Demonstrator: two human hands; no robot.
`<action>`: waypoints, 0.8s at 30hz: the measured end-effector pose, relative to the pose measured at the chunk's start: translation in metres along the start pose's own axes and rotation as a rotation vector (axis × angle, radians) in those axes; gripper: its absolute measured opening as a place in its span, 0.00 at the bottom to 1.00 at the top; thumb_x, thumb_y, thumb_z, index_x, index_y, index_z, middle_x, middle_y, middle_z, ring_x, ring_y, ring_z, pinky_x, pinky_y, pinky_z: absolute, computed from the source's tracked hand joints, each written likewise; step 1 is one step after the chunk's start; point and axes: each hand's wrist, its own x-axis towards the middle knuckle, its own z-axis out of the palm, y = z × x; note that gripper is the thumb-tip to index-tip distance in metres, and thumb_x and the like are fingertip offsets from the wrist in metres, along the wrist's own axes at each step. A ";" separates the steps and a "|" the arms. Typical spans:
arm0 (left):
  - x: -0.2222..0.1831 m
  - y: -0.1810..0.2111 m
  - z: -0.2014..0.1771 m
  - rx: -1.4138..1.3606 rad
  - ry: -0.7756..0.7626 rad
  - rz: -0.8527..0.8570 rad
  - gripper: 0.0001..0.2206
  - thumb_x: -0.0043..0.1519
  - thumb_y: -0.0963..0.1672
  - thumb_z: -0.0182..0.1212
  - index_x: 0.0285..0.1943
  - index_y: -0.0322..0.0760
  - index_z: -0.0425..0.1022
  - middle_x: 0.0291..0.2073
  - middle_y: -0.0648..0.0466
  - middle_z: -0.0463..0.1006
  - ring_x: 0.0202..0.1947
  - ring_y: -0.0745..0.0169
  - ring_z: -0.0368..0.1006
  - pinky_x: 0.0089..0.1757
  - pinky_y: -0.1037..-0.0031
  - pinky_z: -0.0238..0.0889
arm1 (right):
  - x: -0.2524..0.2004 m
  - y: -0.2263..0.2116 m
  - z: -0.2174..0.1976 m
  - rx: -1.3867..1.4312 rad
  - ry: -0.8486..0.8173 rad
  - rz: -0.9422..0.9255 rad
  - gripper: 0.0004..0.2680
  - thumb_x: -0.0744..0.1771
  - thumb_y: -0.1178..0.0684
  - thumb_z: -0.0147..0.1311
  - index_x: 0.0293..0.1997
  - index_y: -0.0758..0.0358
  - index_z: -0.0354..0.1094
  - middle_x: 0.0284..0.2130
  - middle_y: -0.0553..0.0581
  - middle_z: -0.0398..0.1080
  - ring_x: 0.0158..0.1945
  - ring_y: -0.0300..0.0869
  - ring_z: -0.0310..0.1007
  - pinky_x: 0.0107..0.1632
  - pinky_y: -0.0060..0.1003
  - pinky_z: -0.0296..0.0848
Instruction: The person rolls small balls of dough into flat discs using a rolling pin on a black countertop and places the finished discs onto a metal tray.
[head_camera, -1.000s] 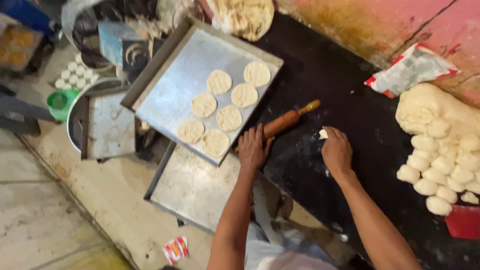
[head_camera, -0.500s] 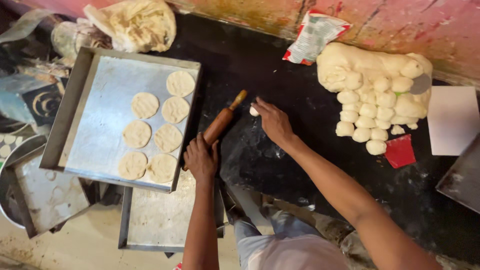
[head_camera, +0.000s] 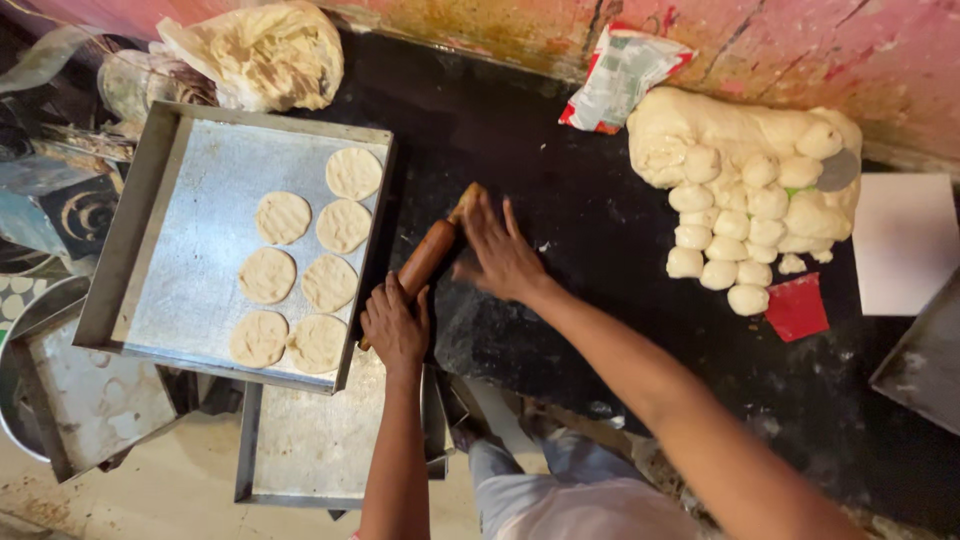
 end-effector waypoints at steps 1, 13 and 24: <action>0.001 0.001 0.001 -0.001 0.009 -0.003 0.28 0.63 0.54 0.63 0.66 0.33 0.71 0.49 0.45 0.75 0.45 0.47 0.71 0.43 0.60 0.60 | -0.006 0.002 0.005 -0.068 -0.118 0.016 0.39 0.68 0.23 0.27 0.78 0.68 0.17 0.76 0.76 0.35 0.79 0.64 0.35 0.76 0.60 0.24; 0.019 0.009 -0.002 0.038 -0.054 0.009 0.26 0.60 0.56 0.66 0.59 0.37 0.75 0.43 0.48 0.76 0.42 0.47 0.72 0.40 0.58 0.60 | -0.107 -0.049 -0.023 -0.204 -0.365 0.096 0.39 0.67 0.23 0.31 0.73 0.77 0.43 0.71 0.76 0.48 0.76 0.63 0.42 0.75 0.54 0.42; 0.064 0.033 0.009 -0.282 -0.282 0.567 0.29 0.57 0.61 0.64 0.54 0.38 0.74 0.43 0.49 0.76 0.42 0.46 0.74 0.45 0.57 0.62 | -0.058 0.033 -0.050 0.007 -0.043 0.512 0.05 0.72 0.52 0.49 0.49 0.57 0.71 0.43 0.55 0.78 0.46 0.52 0.79 0.46 0.47 0.77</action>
